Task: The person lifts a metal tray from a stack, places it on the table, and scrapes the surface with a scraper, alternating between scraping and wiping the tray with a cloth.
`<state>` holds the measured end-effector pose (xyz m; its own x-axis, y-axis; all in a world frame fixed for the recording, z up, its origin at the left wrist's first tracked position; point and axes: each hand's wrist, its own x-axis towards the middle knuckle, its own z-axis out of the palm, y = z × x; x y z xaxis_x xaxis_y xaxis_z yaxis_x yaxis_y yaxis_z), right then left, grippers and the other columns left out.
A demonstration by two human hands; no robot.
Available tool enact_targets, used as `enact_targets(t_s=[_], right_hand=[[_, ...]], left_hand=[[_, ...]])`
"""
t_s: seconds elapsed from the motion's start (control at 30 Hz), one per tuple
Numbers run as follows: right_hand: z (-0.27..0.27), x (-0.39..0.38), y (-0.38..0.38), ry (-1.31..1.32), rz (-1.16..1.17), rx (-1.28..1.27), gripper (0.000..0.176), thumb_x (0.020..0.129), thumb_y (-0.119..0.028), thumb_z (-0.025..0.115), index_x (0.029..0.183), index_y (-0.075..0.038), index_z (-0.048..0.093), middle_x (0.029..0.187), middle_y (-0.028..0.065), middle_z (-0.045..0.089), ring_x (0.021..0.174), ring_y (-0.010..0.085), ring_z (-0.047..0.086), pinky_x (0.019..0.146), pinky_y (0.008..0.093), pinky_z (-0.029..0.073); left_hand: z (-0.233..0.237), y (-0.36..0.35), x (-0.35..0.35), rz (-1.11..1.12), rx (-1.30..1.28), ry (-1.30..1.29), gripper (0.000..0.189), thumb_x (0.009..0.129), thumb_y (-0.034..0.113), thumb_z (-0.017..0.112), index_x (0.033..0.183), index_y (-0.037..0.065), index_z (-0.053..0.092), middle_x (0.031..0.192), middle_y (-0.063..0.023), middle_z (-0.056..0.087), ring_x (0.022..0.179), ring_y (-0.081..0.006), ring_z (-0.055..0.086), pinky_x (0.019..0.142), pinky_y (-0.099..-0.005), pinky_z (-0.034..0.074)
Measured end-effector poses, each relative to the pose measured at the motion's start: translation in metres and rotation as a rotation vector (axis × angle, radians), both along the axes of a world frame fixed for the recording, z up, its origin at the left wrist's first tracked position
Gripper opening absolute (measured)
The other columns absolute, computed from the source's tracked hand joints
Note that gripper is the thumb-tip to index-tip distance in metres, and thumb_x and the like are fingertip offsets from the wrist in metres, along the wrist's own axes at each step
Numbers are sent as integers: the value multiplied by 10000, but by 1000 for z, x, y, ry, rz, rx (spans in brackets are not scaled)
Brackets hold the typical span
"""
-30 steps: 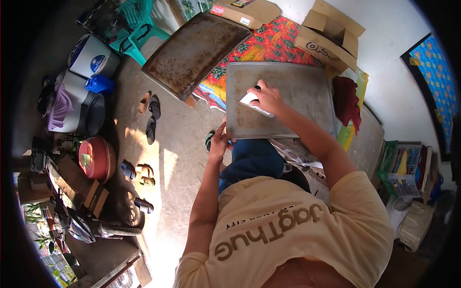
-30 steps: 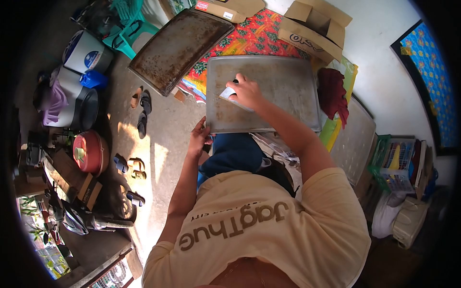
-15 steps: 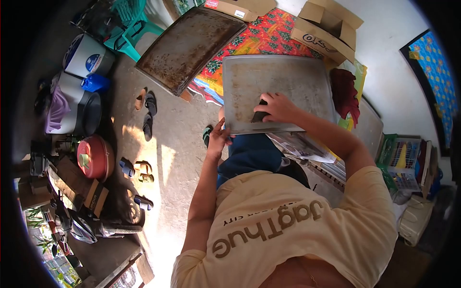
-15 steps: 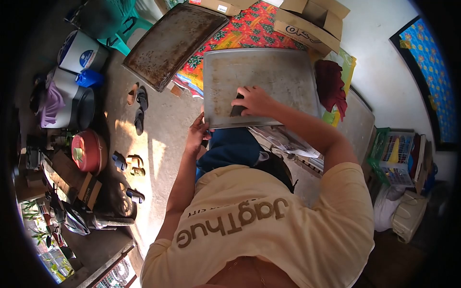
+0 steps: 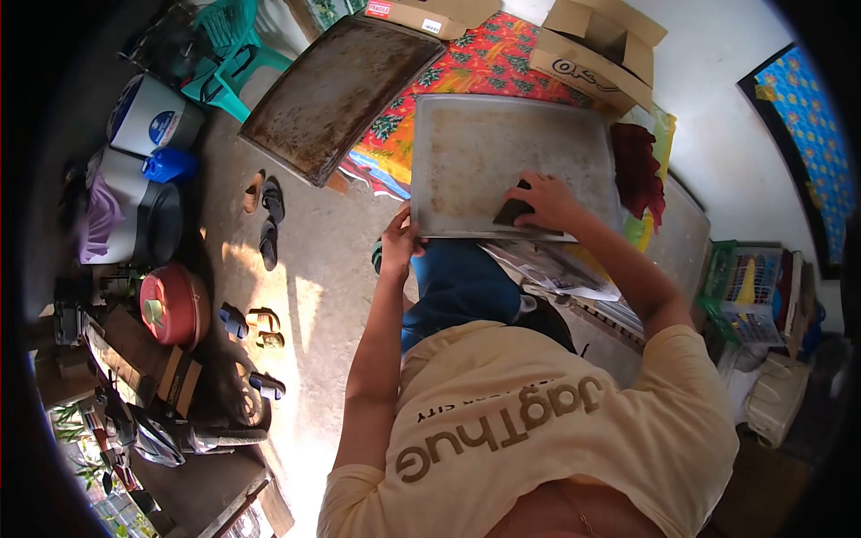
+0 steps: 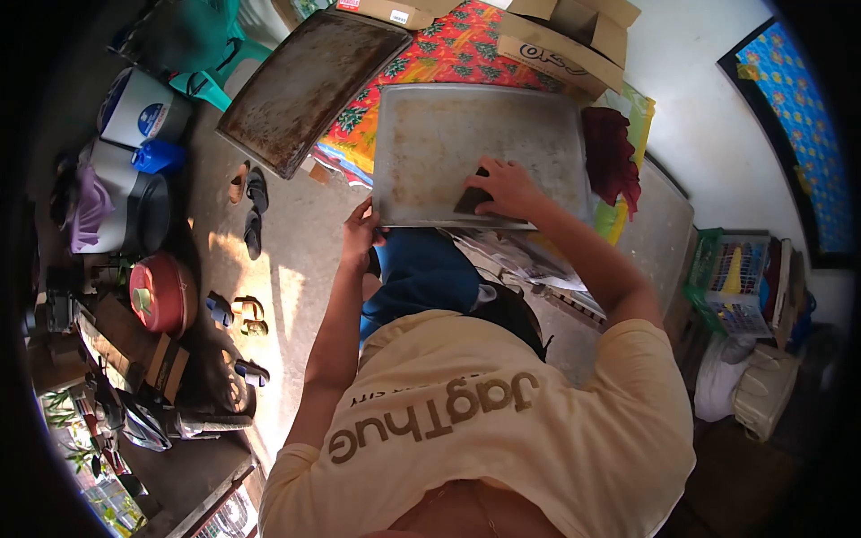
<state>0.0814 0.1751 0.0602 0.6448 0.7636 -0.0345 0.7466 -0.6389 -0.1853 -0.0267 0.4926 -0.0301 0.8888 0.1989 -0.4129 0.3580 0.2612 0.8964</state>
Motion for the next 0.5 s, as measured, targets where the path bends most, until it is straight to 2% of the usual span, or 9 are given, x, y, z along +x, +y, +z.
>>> enact_targets(t_s=[0.07,0.17,0.37,0.5], right_hand=[[5,-5,-2,-29,-128,6,496,707,-402,820,1148,-287,625,1139,87,516,1132,275,557,879,444,464],[-2,-10,7,-79,-46,-14,496,695,-412,826,1130,-283,625,1115,83,516,1117,274,566,874,445,465],[2,-3,1,46,-33,-1,498,679,-405,838,1111,-269,632,1054,83,519,1049,295,591,799,445,496],[22,-16,-18,222,-168,-47,484,677,-379,841,1098,-256,638,1041,85,523,1014,307,601,776,441,502]], left_hand=[[0,-1,8,11,-19,-20,463,972,113,591,1419,31,502,729,-91,670,435,-108,542,404,-237,452],[-1,0,12,-11,-11,6,458,974,111,587,1418,34,504,731,-90,665,433,-105,540,396,-231,444],[2,0,10,-19,24,29,442,990,148,567,1415,41,512,725,-76,658,417,-95,528,381,-226,413],[5,-1,8,-40,81,44,439,993,168,567,1414,56,519,726,-64,660,407,-95,524,372,-221,381]])
